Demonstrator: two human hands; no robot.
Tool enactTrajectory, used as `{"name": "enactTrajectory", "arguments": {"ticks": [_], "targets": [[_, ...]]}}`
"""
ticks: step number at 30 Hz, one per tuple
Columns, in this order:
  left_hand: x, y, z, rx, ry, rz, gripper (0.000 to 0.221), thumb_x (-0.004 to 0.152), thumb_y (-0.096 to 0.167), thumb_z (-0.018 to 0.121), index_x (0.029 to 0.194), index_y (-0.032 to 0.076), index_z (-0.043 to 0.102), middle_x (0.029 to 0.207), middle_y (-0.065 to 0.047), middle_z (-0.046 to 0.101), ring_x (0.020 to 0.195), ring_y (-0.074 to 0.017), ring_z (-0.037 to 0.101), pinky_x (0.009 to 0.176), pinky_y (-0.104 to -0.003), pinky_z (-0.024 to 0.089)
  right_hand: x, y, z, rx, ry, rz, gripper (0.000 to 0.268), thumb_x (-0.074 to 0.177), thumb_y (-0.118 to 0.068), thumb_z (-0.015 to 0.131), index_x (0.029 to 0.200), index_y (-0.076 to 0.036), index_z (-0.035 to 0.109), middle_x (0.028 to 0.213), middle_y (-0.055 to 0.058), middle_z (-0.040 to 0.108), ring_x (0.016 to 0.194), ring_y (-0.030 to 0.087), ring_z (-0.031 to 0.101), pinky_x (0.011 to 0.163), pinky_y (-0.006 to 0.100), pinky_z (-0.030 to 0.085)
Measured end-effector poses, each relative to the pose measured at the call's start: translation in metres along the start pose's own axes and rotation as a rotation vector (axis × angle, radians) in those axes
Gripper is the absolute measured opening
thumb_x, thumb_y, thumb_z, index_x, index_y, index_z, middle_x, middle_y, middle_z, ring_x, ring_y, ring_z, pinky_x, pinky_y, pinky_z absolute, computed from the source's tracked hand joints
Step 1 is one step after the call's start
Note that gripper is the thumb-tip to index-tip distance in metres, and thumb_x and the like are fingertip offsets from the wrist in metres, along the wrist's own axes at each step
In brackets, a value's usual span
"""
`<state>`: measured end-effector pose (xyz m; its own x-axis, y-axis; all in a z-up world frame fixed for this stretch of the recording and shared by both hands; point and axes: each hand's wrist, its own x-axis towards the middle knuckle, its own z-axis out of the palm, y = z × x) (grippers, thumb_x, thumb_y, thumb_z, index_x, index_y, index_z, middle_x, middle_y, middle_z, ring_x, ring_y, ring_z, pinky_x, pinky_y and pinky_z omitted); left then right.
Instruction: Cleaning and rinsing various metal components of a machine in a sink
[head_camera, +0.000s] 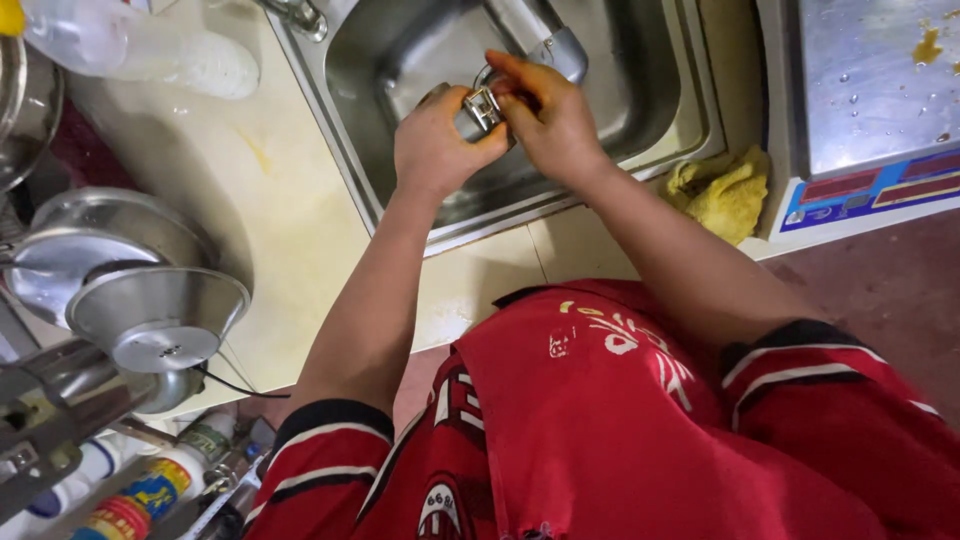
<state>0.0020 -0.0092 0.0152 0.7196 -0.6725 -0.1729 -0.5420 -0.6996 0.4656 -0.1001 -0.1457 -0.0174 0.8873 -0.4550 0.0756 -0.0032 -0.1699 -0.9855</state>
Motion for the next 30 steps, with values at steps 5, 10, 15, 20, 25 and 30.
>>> {"name": "enactTrajectory", "arguments": {"ticks": [5, 10, 15, 20, 25, 30], "targets": [[-0.002, -0.008, 0.005, -0.055, 0.070, 0.096, 0.044, 0.073, 0.053, 0.074, 0.097, 0.016, 0.069, 0.091, 0.001, 0.068, 0.086, -0.0247, 0.068, 0.071, -0.039, 0.051, -0.008, 0.009, -0.008, 0.009, -0.043, -0.058, 0.041, 0.100, -0.001, 0.061, 0.140, -0.006, 0.060, 0.120, 0.010, 0.074, 0.111, 0.019, 0.070, 0.103, 0.031, 0.053], [-0.003, -0.006, 0.005, -0.029, 0.080, 0.174, 0.045, 0.072, 0.049, 0.079, 0.099, 0.015, 0.068, 0.090, -0.002, 0.067, 0.085, -0.0266, 0.069, 0.071, -0.040, 0.052, -0.003, 0.012, -0.014, -0.119, -0.060, -0.163, 0.036, 0.101, -0.003, 0.064, 0.137, -0.007, 0.064, 0.120, 0.008, 0.076, 0.109, 0.023, 0.069, 0.099, 0.034, 0.051], [-0.001, -0.005, -0.002, -0.025, -0.007, 0.121, 0.055, 0.071, 0.051, 0.075, 0.111, 0.013, 0.066, 0.103, -0.002, 0.069, 0.097, -0.0265, 0.068, 0.076, -0.042, 0.053, 0.021, 0.007, -0.004, -0.154, -0.075, -0.146, 0.023, 0.099, -0.004, 0.064, 0.119, -0.008, 0.074, 0.114, 0.006, 0.078, 0.108, 0.022, 0.070, 0.097, 0.032, 0.050], [-0.003, -0.003, -0.004, -0.046, -0.012, 0.092, 0.045, 0.075, 0.052, 0.072, 0.103, 0.018, 0.067, 0.096, -0.001, 0.069, 0.093, -0.0275, 0.068, 0.075, -0.042, 0.051, -0.004, 0.025, -0.014, -0.187, -0.073, -0.244, 0.019, 0.099, -0.003, 0.068, 0.118, -0.004, 0.073, 0.107, 0.015, 0.061, 0.101, 0.030, 0.061, 0.095, 0.038, 0.049], [-0.002, -0.004, -0.001, -0.059, -0.009, 0.056, 0.050, 0.072, 0.057, 0.072, 0.105, 0.019, 0.069, 0.098, -0.003, 0.070, 0.095, -0.0289, 0.067, 0.077, -0.042, 0.050, 0.008, 0.017, -0.027, -0.341, -0.096, -0.261, 0.011, 0.097, -0.002, 0.071, 0.106, -0.007, 0.075, 0.101, 0.014, 0.069, 0.093, 0.033, 0.066, 0.087, 0.041, 0.051], [-0.002, 0.000, -0.008, -0.077, -0.022, 0.049, 0.052, 0.071, 0.060, 0.073, 0.100, 0.016, 0.068, 0.094, -0.009, 0.072, 0.088, -0.0352, 0.068, 0.072, -0.046, 0.050, 0.026, -0.026, -0.012, -0.306, -0.094, -0.207, 0.019, 0.097, -0.007, 0.065, 0.112, -0.007, 0.076, 0.104, 0.010, 0.071, 0.097, 0.026, 0.068, 0.089, 0.035, 0.053]]}}
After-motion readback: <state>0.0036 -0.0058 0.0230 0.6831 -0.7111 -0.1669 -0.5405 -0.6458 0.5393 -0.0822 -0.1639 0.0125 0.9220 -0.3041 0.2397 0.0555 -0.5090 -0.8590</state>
